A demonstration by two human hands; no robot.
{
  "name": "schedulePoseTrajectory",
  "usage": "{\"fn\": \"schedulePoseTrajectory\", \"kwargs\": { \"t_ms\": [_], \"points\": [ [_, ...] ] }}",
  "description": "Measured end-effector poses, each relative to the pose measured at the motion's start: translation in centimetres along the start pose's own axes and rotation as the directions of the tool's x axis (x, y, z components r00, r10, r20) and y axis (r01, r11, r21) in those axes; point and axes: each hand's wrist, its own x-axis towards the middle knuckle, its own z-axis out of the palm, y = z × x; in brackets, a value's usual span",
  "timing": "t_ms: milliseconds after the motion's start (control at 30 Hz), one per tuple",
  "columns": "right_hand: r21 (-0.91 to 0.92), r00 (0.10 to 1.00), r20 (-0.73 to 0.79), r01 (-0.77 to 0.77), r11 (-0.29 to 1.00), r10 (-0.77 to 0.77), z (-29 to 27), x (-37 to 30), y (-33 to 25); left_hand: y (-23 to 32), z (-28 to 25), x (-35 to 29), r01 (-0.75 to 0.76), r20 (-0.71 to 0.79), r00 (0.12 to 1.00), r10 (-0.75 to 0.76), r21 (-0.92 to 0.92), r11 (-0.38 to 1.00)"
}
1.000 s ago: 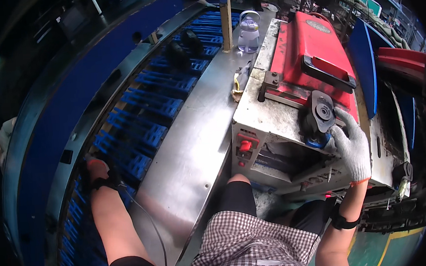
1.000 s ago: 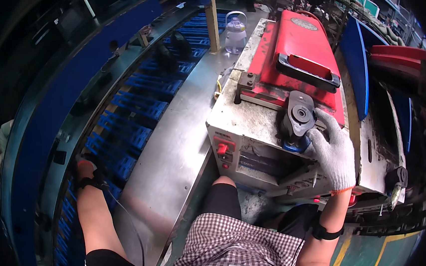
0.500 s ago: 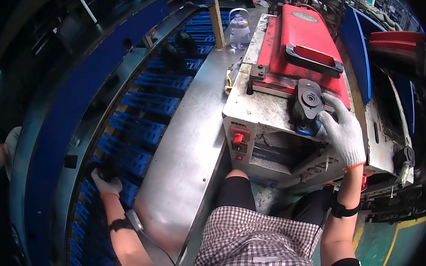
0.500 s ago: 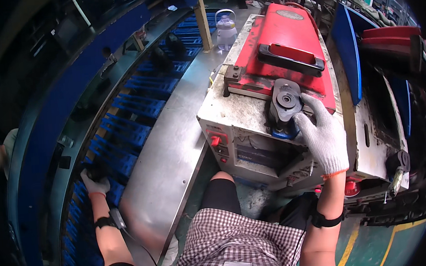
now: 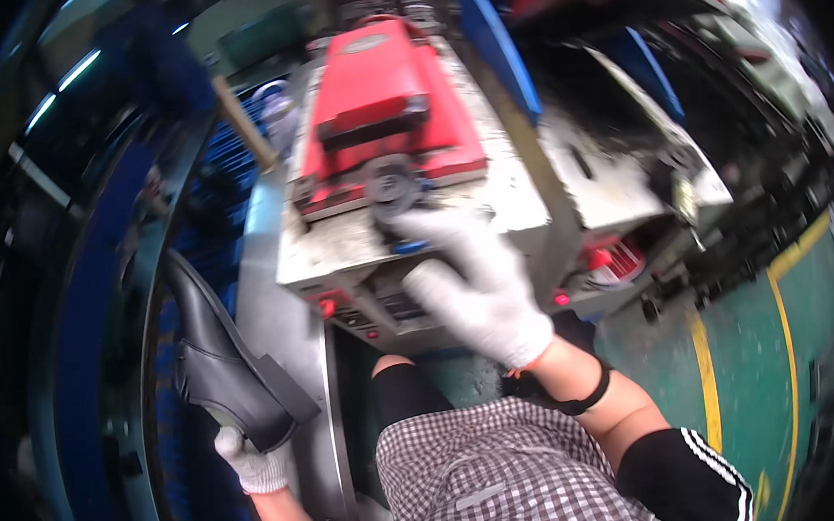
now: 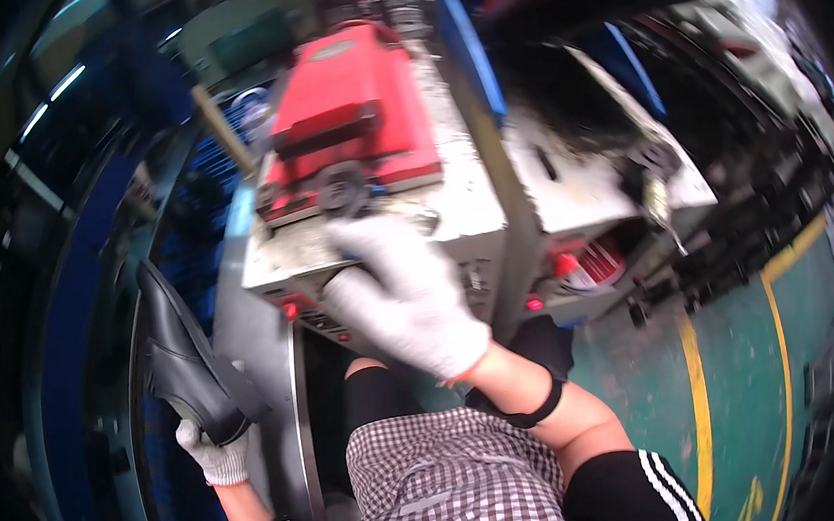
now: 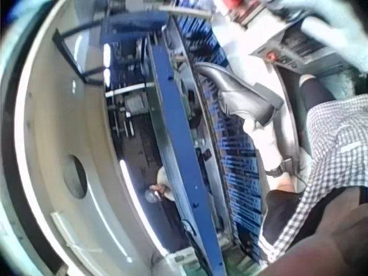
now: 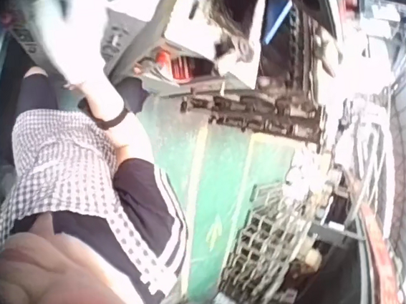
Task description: Attaching the shoe upper to the sole using a hydraulic lasting machine in a factory environment.
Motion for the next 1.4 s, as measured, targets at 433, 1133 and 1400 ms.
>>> {"fn": "schedulePoseTrajectory", "kwargs": {
  "t_ms": [433,1133,1400],
  "points": [
    [0.676,0.819,0.125,-0.483,0.556,0.56,-18.3,1.0,2.4,-9.2,28.5,13.4,-0.129,0.506,0.837,-0.209,0.553,0.823],
    [-0.908,0.659,0.282,-0.051,0.416,0.697,-33.6,16.6,24.4,-11.6,60.1,34.5,-0.917,0.95,0.292,0.114,0.311,-0.248],
    [-0.859,0.688,0.308,-0.097,0.503,0.658,-34.9,15.8,23.1,-13.3,64.2,35.6,-0.896,0.898,0.439,-0.029,0.435,-0.082]
  ]
}}
